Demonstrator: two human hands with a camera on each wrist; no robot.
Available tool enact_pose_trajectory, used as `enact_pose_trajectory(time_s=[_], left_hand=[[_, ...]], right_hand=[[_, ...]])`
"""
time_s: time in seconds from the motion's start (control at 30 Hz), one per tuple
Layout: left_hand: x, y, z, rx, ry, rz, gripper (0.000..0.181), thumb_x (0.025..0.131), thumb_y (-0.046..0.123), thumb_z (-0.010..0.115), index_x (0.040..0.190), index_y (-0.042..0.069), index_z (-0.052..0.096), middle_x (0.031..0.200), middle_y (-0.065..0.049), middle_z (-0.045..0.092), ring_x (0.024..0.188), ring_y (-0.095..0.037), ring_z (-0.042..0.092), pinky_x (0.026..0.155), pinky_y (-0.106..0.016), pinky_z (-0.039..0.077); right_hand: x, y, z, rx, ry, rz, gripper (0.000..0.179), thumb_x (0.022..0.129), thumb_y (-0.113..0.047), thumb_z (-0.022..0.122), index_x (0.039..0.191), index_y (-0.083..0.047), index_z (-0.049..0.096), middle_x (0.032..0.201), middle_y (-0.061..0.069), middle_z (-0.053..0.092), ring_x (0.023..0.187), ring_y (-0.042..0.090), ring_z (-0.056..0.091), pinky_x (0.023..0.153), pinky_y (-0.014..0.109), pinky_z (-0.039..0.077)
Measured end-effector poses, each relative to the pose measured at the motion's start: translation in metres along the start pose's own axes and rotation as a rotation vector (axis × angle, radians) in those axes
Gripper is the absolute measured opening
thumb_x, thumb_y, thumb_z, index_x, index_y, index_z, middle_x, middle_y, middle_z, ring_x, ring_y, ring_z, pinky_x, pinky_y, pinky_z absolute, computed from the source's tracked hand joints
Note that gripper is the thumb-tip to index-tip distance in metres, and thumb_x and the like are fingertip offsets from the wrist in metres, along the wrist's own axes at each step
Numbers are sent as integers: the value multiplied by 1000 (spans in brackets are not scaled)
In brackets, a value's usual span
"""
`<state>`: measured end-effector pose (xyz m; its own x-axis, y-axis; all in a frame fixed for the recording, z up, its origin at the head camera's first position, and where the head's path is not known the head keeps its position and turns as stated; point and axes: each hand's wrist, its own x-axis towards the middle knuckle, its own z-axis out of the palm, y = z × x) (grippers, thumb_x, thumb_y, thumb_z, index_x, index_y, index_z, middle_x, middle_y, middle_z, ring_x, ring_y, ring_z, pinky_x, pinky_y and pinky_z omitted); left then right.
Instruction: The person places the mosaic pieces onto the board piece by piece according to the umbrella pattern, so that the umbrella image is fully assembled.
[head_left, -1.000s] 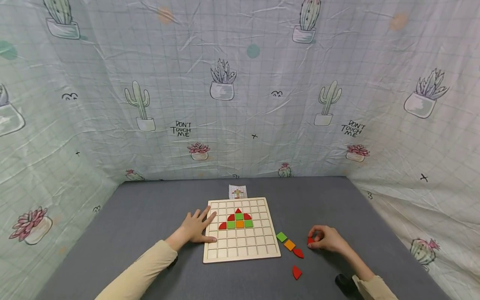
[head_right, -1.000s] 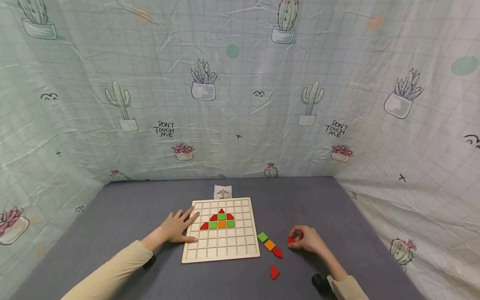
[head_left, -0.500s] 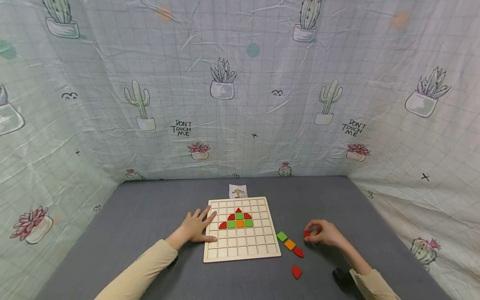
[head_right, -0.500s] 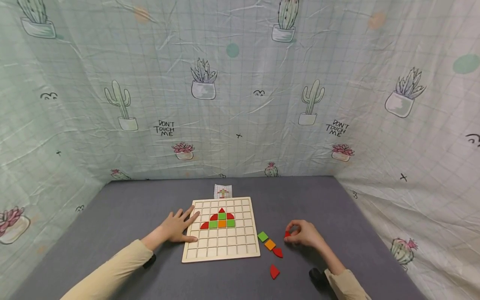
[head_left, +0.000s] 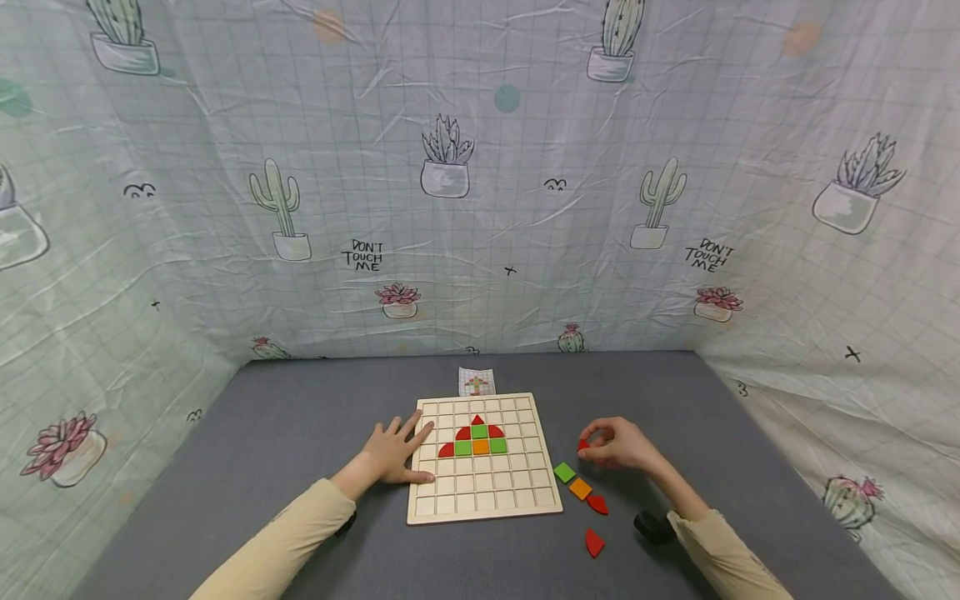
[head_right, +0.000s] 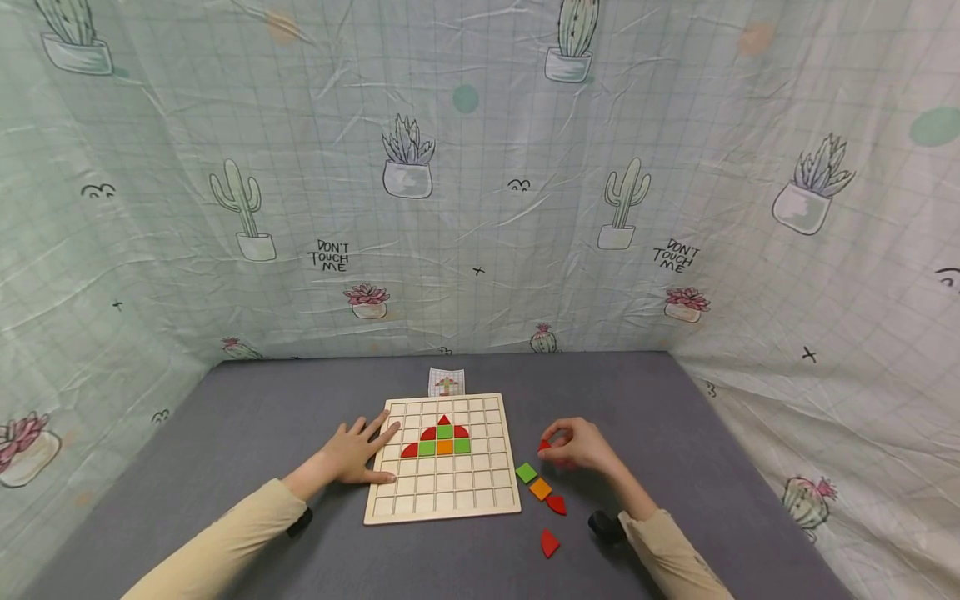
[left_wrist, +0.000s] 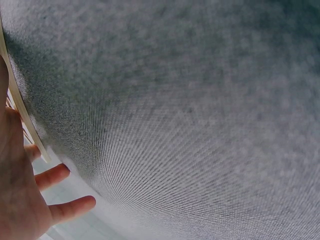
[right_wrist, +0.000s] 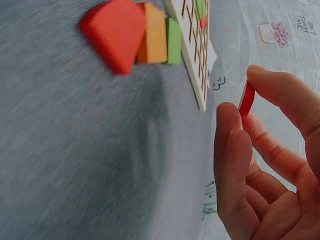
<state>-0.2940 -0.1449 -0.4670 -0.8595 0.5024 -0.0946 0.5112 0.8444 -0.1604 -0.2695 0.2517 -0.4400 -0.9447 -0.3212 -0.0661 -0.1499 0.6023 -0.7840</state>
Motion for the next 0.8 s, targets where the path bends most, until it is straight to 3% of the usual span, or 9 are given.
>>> enact_pose_trajectory(time_s=[0.57, 0.8], left_hand=[[-4, 2, -4, -6, 10, 12, 85, 76, 69, 46, 141, 17, 28, 146, -14, 25, 122, -38, 37, 87, -56, 35], [-3, 1, -4, -15, 15, 9, 86, 75, 70, 45, 141, 17, 28, 146, -13, 25, 122, -37, 37, 86, -56, 36]], right_hand=[[42, -21, 27, 35, 7, -48, 26, 74, -16, 72, 95, -1, 65, 68, 12, 67, 47, 13, 53, 48, 32, 45], [55, -23, 37, 14, -35, -43, 29, 72, -15, 74, 96, -1, 66, 72, 11, 68, 48, 11, 55, 49, 29, 47]])
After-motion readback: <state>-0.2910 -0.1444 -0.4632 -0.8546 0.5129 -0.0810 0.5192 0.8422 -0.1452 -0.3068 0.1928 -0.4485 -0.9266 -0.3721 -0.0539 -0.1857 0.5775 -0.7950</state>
